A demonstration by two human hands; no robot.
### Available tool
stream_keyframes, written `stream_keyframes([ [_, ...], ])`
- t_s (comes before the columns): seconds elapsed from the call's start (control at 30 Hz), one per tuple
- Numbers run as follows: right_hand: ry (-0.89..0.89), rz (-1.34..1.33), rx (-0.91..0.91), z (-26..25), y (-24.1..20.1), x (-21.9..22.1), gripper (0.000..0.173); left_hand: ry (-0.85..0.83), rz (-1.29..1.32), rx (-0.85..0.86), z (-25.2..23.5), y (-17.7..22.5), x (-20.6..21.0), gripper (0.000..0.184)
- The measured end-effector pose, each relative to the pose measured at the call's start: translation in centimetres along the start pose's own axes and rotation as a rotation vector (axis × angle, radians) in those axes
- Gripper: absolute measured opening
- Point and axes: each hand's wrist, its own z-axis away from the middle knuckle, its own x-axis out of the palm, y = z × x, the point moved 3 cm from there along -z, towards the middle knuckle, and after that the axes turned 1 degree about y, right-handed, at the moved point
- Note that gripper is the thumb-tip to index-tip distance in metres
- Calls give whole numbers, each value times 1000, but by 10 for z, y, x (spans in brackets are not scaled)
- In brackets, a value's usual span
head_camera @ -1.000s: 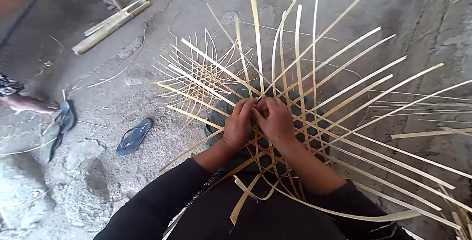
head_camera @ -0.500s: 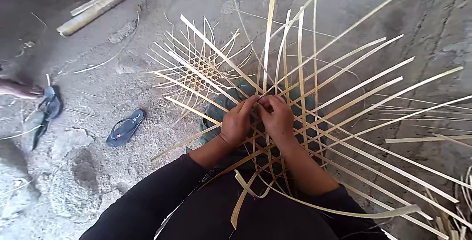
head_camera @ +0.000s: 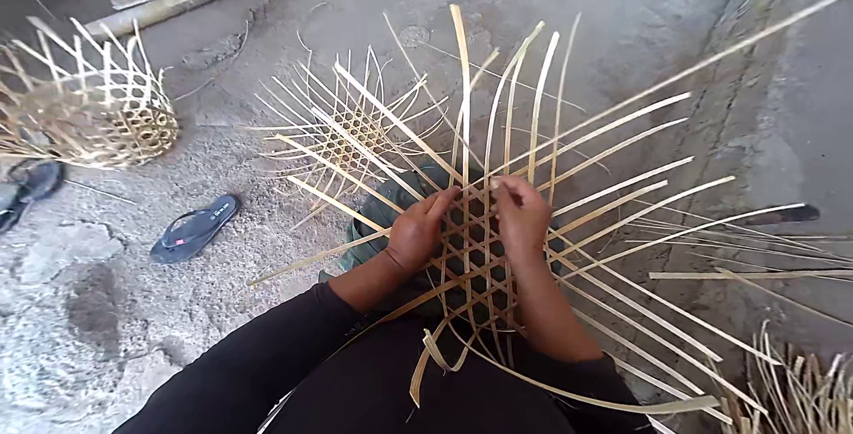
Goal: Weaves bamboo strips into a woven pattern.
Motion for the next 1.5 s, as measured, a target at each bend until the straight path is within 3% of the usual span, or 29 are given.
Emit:
stream_keyframes([
  [0.13,1,188,-180,-2,3,-1,22,-7,-6,-8,0,1,1,45],
  [0.27,-14,366,-100,3,-1,22,35,24,21,-11,1,0,2,45],
  [0.7,109,322,-117,2,13,35,24,-11,-11,-20,-1,-1,3,45],
  [0.93,-49,106,-136,-5,13,6,25,31,9,-10,2,-4,0,43],
  [1.0,-57,163,-120,-3,10,3,21,38,20,-6,4,-4,1,43],
  [1.07,-84,318,-103,3,2,2,29,46,32,-2,5,-5,1,42],
  [1.13,-126,453,-57,9,-7,3,48,56,37,6,5,-5,1,41],
  [1.23,-199,517,-8,15,-9,5,67,53,30,7,6,-5,0,40],
  [1.5,-147,354,-40,16,8,10,61,43,10,19,5,-3,1,41],
])
